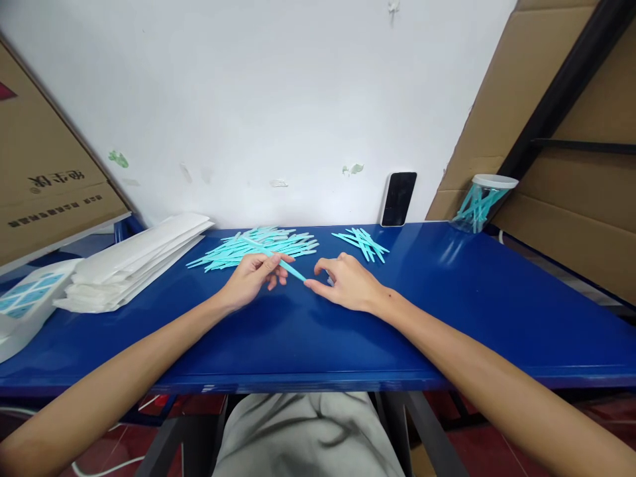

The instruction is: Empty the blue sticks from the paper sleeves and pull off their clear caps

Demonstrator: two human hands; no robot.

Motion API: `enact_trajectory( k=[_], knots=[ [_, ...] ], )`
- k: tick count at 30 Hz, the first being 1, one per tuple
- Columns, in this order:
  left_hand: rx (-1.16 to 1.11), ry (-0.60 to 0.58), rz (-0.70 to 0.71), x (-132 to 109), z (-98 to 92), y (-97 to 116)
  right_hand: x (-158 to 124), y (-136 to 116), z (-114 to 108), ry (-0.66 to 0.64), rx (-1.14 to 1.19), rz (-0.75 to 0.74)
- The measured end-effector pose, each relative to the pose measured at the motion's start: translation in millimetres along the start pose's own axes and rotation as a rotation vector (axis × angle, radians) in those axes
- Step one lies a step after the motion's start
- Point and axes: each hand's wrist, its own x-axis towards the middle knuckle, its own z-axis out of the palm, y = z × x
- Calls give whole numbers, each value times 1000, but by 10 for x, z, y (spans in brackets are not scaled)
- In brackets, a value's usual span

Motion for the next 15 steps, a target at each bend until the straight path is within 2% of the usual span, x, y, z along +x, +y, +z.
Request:
enact_trajectory(
  k=[5,9,12,15],
  knots=[
    [-61,-96,-63,-5,61,41,-18,43,-17,-30,35,-86],
    [45,-112,-53,-21,54,35,-2,38,24,-32,22,-154],
    [267,-103,29,-32,4,15,26,80,19,-3,47,-89],
    [724,-57,160,-39,-87,-25,51,250,-75,90,-55,76]
  ],
)
